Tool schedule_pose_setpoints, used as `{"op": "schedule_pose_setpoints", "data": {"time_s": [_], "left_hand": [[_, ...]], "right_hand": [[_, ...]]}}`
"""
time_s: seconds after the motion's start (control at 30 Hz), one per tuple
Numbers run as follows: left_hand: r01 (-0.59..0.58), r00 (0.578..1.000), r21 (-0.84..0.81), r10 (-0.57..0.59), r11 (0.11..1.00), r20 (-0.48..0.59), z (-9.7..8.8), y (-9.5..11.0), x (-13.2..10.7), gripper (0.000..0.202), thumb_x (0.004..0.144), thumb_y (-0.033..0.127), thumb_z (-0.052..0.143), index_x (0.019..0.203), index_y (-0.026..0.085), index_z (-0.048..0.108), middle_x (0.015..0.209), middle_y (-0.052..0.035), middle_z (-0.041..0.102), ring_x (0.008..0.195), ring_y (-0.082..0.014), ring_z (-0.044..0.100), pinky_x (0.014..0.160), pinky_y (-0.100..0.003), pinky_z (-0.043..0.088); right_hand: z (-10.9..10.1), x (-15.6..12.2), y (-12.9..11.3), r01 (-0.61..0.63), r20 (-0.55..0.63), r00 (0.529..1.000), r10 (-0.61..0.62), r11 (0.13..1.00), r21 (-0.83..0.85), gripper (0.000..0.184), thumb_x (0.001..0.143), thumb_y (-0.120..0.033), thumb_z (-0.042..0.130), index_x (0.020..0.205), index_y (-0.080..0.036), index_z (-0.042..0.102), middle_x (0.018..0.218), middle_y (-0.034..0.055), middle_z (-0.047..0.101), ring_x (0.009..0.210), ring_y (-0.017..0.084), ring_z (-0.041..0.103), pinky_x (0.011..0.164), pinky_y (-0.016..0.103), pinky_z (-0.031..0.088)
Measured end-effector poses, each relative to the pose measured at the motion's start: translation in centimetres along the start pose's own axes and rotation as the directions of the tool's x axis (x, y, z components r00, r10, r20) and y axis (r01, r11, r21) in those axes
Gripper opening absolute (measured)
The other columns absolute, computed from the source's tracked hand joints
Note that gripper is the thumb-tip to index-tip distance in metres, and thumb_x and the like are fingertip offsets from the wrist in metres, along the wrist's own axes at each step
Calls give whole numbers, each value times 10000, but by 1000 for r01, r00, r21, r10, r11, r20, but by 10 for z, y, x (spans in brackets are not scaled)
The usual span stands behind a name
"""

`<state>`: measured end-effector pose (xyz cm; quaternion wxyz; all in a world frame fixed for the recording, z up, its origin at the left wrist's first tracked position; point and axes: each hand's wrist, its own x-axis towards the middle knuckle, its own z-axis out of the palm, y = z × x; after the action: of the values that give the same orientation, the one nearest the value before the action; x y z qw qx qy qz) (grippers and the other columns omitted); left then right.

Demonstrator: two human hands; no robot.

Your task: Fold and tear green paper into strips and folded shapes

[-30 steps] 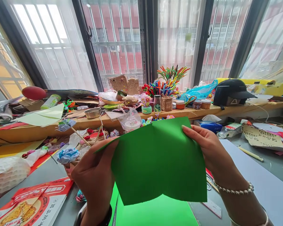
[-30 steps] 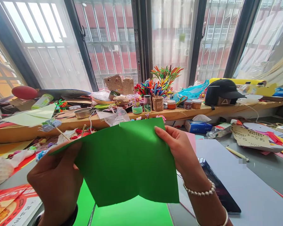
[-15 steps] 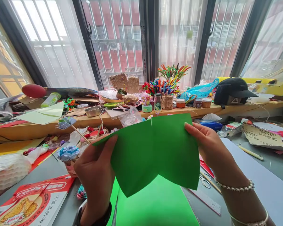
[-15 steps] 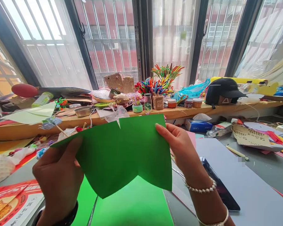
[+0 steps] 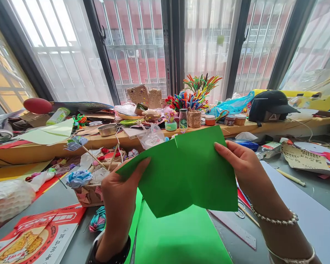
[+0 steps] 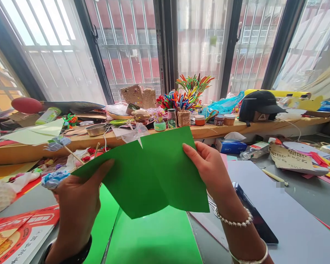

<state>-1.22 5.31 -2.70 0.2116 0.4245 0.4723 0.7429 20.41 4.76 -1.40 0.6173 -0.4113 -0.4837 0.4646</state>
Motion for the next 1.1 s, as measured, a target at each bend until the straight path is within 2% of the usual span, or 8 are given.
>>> {"op": "schedule_pose_setpoints", "data": {"time_s": [0.2, 0.4, 0.6, 0.67, 0.73, 0.8, 0.87, 1.1], "left_hand": [[-5, 993, 82, 14, 997, -114, 1, 17, -7, 121, 504, 255, 741, 617, 240, 699, 522, 68, 641, 485, -94, 537, 442, -171, 440], [-127, 989, 162, 138, 979, -56, -4, 6, -5, 135, 559, 298, 719, 686, 256, 698, 591, 68, 662, 554, -112, 566, 495, -189, 455], [-72, 993, 96, 81, 993, -83, -3, 9, -5, 132, 528, 272, 738, 649, 240, 697, 557, 65, 659, 527, -107, 569, 486, -178, 469], [-3, 1000, -50, 4, 999, 12, -4, 9, -1, 161, 532, 270, 737, 682, 232, 694, 604, 53, 682, 551, -116, 596, 512, -189, 502], [96, 980, -172, -63, 980, 188, -4, 6, 4, 200, 536, 265, 735, 724, 215, 689, 692, 23, 702, 621, -149, 629, 558, -230, 534], [203, 931, -177, -133, 963, 340, -5, 2, 8, 220, 535, 246, 735, 742, 190, 687, 750, -13, 707, 671, -181, 643, 578, -264, 547], [259, 903, -119, -196, 959, 383, -3, -1, 10, 226, 536, 242, 735, 747, 176, 690, 737, -26, 709, 635, -184, 645, 538, -264, 550], [220, 965, -123, -197, 968, 176, -2, -2, 8, 198, 508, 256, 750, 687, 187, 703, 636, -4, 701, 556, -145, 625, 472, -204, 532]], "right_hand": [[4, -3, -1, -10, -24, 1000, 10, 1000, -8, 208, 700, -344, 616, 882, -248, 646, 696, -8, 687, 549, 158, 619, 450, 218, 501], [6, -1, 0, -64, -7, 998, 65, 996, 54, 170, 696, -323, 623, 835, -231, 654, 666, -7, 687, 512, 145, 614, 433, 205, 499], [5, 2, 2, -62, 13, 998, 61, 995, 80, 166, 699, -319, 623, 835, -225, 644, 668, -5, 684, 538, 144, 618, 456, 202, 506], [5, 2, 3, -35, 6, 999, 35, 996, 84, 166, 704, -323, 618, 842, -231, 638, 676, -10, 685, 549, 144, 621, 480, 208, 512], [4, 3, 4, -9, -25, 1000, 11, 997, 80, 193, 703, -334, 617, 866, -232, 632, 681, -9, 686, 554, 154, 624, 481, 221, 514], [3, 4, 5, 4, -57, 998, 0, 997, 77, 224, 701, -350, 616, 888, -227, 626, 686, -3, 687, 557, 168, 627, 460, 234, 510], [2, 4, 5, 18, -70, 997, -12, 996, 83, 233, 701, -356, 614, 896, -228, 627, 699, -2, 690, 571, 177, 631, 449, 239, 507], [2, 2, 3, 6, 36, 999, -7, 999, 37, 176, 671, -301, 657, 831, -228, 663, 756, -11, 696, 658, 179, 641, 552, 242, 533]]}}
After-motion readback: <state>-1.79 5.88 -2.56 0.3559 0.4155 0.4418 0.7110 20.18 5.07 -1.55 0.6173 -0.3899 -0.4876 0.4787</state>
